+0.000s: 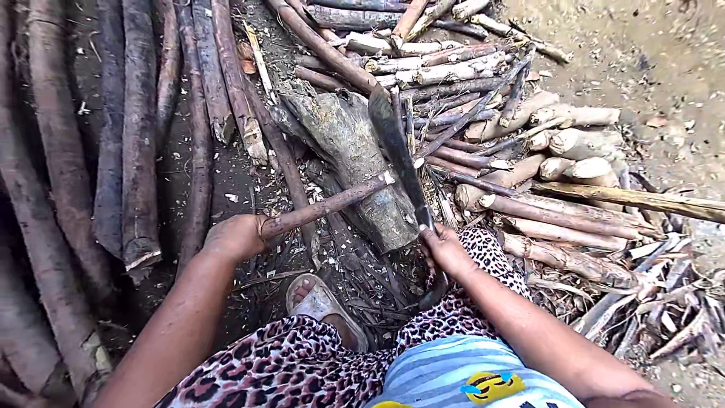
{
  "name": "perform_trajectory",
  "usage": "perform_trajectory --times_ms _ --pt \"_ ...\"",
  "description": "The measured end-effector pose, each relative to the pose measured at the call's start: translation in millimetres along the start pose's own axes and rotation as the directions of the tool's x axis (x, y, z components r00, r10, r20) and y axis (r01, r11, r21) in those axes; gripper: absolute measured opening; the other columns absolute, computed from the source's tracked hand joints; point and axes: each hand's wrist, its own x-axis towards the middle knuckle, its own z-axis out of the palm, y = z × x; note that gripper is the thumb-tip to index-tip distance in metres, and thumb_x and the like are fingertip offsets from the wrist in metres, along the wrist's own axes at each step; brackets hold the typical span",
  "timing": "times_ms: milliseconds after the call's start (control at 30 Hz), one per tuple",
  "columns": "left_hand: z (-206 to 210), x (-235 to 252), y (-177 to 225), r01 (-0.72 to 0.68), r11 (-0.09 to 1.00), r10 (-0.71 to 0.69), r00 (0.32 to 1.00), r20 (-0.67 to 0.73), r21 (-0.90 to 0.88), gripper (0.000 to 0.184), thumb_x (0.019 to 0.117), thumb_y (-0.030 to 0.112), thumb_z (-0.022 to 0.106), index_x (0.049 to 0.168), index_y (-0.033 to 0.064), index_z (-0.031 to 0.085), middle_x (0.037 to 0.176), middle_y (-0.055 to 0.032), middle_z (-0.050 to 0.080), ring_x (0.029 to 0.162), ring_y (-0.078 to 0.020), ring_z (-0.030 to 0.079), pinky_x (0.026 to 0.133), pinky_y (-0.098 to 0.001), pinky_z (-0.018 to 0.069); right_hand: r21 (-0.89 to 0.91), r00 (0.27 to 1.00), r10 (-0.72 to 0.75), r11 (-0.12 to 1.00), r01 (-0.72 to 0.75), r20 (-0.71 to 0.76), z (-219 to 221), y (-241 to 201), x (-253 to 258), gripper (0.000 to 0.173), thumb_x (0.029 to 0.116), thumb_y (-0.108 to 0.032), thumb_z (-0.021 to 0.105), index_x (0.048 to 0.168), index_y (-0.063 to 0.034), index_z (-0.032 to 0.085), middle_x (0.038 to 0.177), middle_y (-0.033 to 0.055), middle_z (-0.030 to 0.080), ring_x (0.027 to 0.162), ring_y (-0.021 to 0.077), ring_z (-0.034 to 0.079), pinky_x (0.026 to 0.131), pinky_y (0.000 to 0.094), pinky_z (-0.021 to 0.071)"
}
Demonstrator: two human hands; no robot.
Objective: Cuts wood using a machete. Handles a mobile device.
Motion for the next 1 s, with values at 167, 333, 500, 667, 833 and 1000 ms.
perform_trajectory --times_ms 167,333,500,667,833,1000 --pt "1 1 -4 0.029 1.000 -0.029 0.999 0.023 0.003 0.011 0.0939 0.014 0.075 0.098 0.0039 0.071 0.099 -0.0241 0.072 0.100 -0.0466 0.069 0.084 -0.0710 0.0511 0.062 0.810 -0.567 0.812 0.580 -0.149 -35 -74 -35 0.029 0.1121 -0.022 0.036 0.107 -0.0052 0.059 0.061 -0.0075 0.053 0.046 0.0034 0.052 0.044 0.0225 0.0505" --pt "-2 2 -2 0.051 0.998 -0.051 0.999 -0.017 0.038 0.011 0.0958 0.016 0.072 0.093 0.0054 0.070 0.096 -0.0232 0.072 0.097 -0.0461 0.069 0.081 -0.0708 0.0519 -0.021 0.199 -0.916 0.220 0.975 -0.348 -75 -182 -68 0.034 0.1086 -0.011 0.025 0.087 -0.0109 0.052 0.059 -0.0048 0.056 0.047 0.0101 0.058 0.047 0.0287 0.0577" --pt "-4 -4 4 0.074 0.996 -0.072 0.996 -0.047 0.052 0.014 0.0990 0.019 0.069 0.095 0.0054 0.069 0.097 -0.0249 0.072 0.098 -0.0478 0.070 0.080 -0.0707 0.0521 -0.213 0.337 -0.836 0.458 0.863 -0.433 -31 -118 -27 0.039 0.1119 -0.023 0.020 0.087 -0.0059 0.045 0.054 -0.0019 0.048 0.043 0.0122 0.053 0.043 0.0329 0.0536" --pt "-2 -7 22 0.095 0.995 -0.093 0.994 -0.052 0.021 0.022 0.1018 0.023 0.067 0.106 0.0015 0.069 0.103 -0.0301 0.070 0.102 -0.0527 0.068 0.082 -0.0729 0.0502 -0.323 0.999 0.034 0.946 -0.041 -0.027 11 40 26 0.034 0.1120 -0.028 0.043 0.111 0.0018 0.058 0.075 0.0075 0.053 0.056 0.0162 0.054 0.058 0.0341 0.0514" --pt "4 -7 26 0.132 0.991 -0.129 0.984 -0.120 0.015 0.028 0.0907 0.008 0.075 0.118 0.0062 0.071 0.109 -0.0281 0.072 0.105 -0.0517 0.068 0.085 -0.0722 0.0498 0.168 0.963 0.195 0.959 -0.226 0.184 2 11 0 0.033 0.1136 -0.028 0.039 0.092 -0.0059 0.050 0.054 -0.0010 0.043 0.038 0.0101 0.045 0.039 0.0257 0.0465" --pt "15 -14 17 0.160 0.987 -0.153 0.955 -0.254 0.006 0.033 0.0887 0.005 0.077 0.120 0.0048 0.069 0.108 -0.0295 0.071 0.108 -0.0523 0.067 0.095 -0.0706 0.0468 0.267 0.960 0.189 0.933 -0.242 0.209 22 19 -15 0.030 0.1134 -0.027 0.040 0.093 -0.0061 0.049 0.053 -0.0014 0.043 0.037 0.0101 0.045 0.039 0.0262 0.0475"
